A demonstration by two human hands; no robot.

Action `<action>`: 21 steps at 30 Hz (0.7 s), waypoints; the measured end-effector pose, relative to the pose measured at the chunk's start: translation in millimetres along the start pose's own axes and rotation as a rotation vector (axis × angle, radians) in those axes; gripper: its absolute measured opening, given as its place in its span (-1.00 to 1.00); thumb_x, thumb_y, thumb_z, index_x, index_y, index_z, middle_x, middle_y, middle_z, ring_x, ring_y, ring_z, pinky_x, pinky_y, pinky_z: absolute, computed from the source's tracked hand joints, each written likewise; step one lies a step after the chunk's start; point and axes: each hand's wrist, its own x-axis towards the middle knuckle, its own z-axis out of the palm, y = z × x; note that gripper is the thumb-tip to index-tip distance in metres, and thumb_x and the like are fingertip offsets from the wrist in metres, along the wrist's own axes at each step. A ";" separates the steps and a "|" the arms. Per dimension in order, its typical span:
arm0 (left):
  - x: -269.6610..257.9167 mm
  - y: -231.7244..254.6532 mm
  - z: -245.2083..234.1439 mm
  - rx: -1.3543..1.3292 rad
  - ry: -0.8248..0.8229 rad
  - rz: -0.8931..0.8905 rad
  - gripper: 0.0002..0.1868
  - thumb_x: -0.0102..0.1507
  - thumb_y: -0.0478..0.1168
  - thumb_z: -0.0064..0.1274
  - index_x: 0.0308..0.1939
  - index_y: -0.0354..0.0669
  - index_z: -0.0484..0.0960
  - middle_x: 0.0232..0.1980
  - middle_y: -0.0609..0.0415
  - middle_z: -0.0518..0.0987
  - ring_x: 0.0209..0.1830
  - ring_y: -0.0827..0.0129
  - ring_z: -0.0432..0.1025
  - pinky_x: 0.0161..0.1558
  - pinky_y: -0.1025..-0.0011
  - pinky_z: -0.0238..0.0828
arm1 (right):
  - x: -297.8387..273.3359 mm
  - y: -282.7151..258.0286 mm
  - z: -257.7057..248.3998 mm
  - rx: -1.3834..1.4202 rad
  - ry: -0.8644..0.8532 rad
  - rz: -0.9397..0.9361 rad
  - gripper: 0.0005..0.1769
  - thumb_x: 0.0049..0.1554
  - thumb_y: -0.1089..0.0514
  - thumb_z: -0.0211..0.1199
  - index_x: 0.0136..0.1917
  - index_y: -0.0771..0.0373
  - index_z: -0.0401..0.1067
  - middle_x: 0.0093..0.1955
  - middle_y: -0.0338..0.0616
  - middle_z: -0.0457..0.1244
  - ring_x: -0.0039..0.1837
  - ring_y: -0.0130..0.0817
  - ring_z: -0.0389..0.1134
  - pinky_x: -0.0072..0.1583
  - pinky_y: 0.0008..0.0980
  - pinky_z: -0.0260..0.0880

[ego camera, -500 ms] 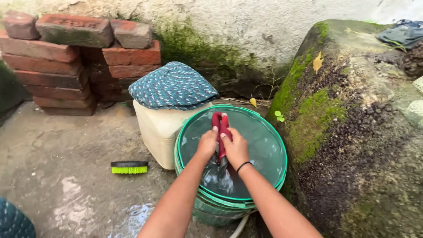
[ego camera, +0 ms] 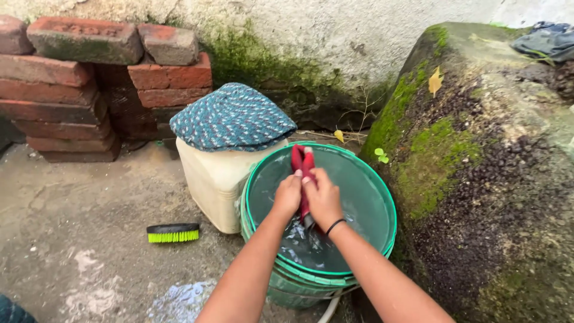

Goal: Washing and scrubbing a floor mat and a red cloth in a bucket of water at an outdoor tap.

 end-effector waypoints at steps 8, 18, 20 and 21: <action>-16.4 21.1 -6.3 -0.079 0.053 -0.016 -0.42 0.39 0.15 -0.27 -0.13 -0.27 0.68 -0.13 -0.29 0.67 -0.06 -0.15 0.54 0.01 0.11 0.39 | -7.3 -8.3 -0.6 0.029 0.003 0.023 -0.66 0.19 0.01 0.18 0.12 0.27 0.45 -0.23 0.14 0.40 -0.17 -0.05 0.52 -0.13 -0.16 0.44; -11.1 8.6 2.9 -0.091 -0.058 -0.001 -0.42 0.43 0.13 -0.24 -0.16 -0.33 0.66 -0.26 -0.25 0.67 -0.24 0.01 0.56 -0.10 0.16 0.42 | -0.9 8.8 -3.3 -0.029 0.061 -0.014 -0.69 0.22 0.05 0.17 0.12 0.28 0.48 -0.18 0.11 0.42 -0.15 -0.04 0.50 -0.10 -0.19 0.44; -11.8 12.5 -1.4 -0.135 -0.021 0.003 -0.43 0.42 0.12 -0.24 -0.16 -0.32 0.66 -0.25 -0.22 0.67 -0.23 0.03 0.56 -0.10 0.18 0.42 | -3.7 4.8 -0.4 -0.013 0.041 -0.025 -0.68 0.21 0.04 0.17 0.12 0.29 0.48 -0.19 0.12 0.42 -0.15 -0.04 0.51 -0.10 -0.18 0.45; -11.8 14.5 -3.9 -0.179 0.012 0.007 -0.45 0.42 0.11 -0.24 -0.16 -0.31 0.66 -0.25 -0.19 0.67 -0.23 0.05 0.56 -0.11 0.20 0.41 | -5.0 2.6 1.3 0.000 0.023 -0.033 -0.66 0.19 0.03 0.17 0.12 0.30 0.47 -0.20 0.13 0.41 -0.16 -0.03 0.52 -0.10 -0.18 0.45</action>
